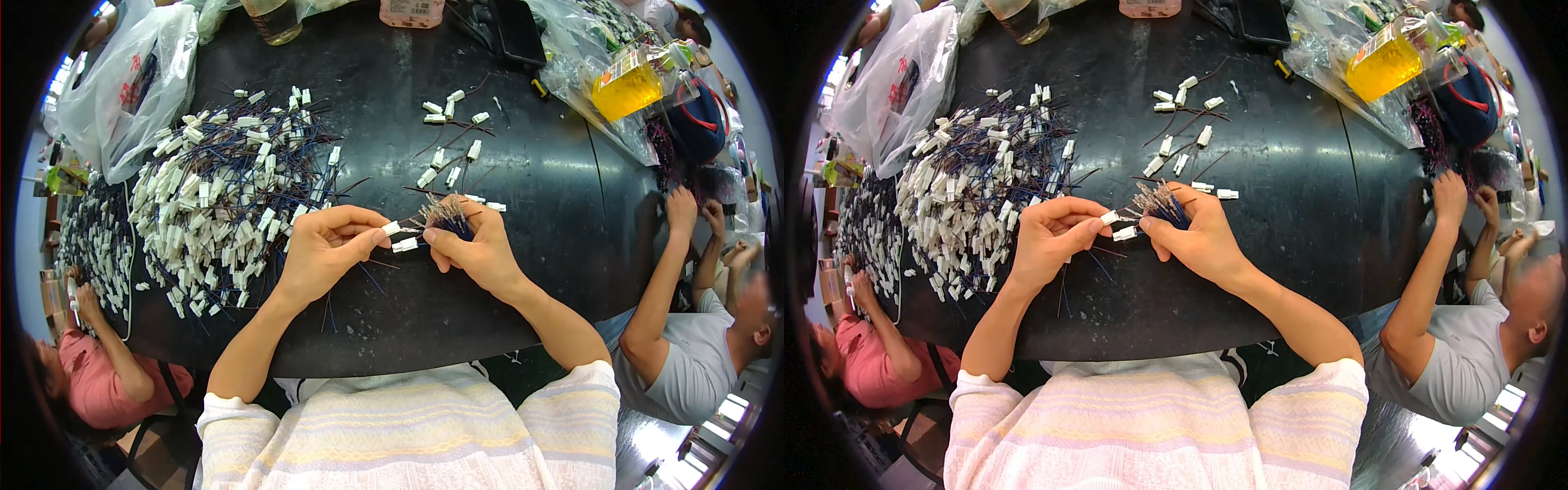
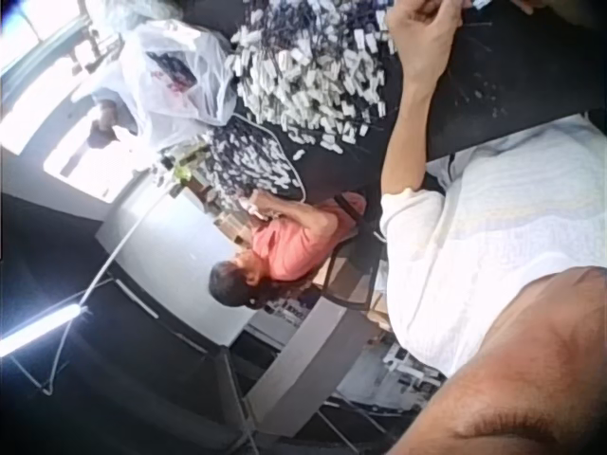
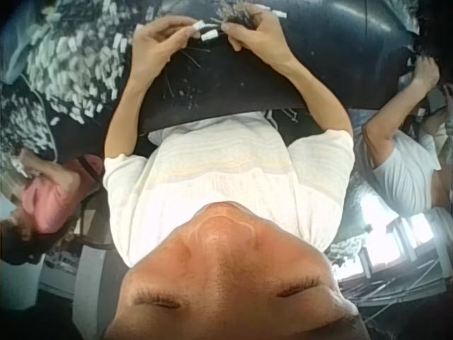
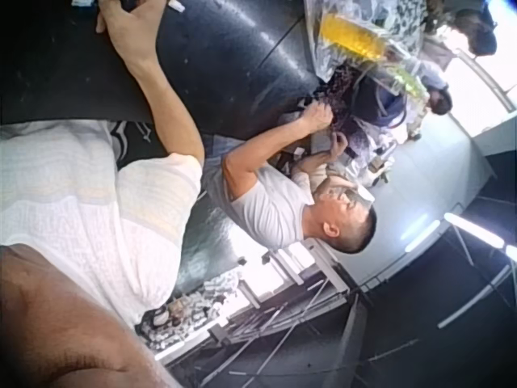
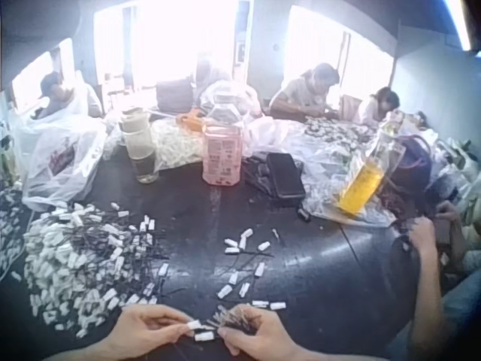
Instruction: The person assembles wire harness components by hand, joining electrical wires to wire harness connectors.
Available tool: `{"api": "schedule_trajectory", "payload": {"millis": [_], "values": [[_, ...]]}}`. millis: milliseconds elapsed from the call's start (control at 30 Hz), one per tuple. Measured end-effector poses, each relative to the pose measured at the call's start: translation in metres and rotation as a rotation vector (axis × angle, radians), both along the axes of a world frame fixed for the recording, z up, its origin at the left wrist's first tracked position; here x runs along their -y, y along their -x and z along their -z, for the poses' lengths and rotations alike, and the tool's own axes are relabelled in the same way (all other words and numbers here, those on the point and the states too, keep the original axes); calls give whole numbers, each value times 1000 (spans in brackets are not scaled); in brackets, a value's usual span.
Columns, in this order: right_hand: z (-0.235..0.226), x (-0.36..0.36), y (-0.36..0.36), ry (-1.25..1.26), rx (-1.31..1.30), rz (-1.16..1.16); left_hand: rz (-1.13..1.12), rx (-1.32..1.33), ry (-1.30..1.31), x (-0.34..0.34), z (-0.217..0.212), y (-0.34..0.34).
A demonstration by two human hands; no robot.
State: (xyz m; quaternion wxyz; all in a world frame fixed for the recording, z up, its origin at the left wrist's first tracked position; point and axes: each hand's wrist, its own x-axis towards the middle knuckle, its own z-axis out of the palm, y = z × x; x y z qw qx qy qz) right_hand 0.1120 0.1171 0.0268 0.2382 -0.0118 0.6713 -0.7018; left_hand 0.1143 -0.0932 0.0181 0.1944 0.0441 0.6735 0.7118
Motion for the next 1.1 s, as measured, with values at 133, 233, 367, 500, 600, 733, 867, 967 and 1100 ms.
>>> {"api": "schedule_trajectory", "payload": {"millis": [133,233,367,500,600,733,867,967,1100], "values": [[0,0,0,15,0,3,-4,7,23,1,-2,0],[4,1,-1,9,-10,8,-6,8,27,0,-4,-2],[13,3,-5,-24,-140,6,-11,-85,70,-7,1,-6],[8,5,-3,56,-113,45,17,-267,180,-6,8,-7],[5,2,-2,-5,-62,3,3,-336,239,-8,5,-8],[12,4,-4,5,-129,18,-51,-350,301,-14,2,-13],[18,5,-5,-33,-170,6,-110,-364,254,-16,8,-15],[16,6,-6,-47,-211,13,-133,-373,254,-18,11,-16],[20,6,-6,-85,-274,53,-128,-522,371,-22,5,-15]]}}
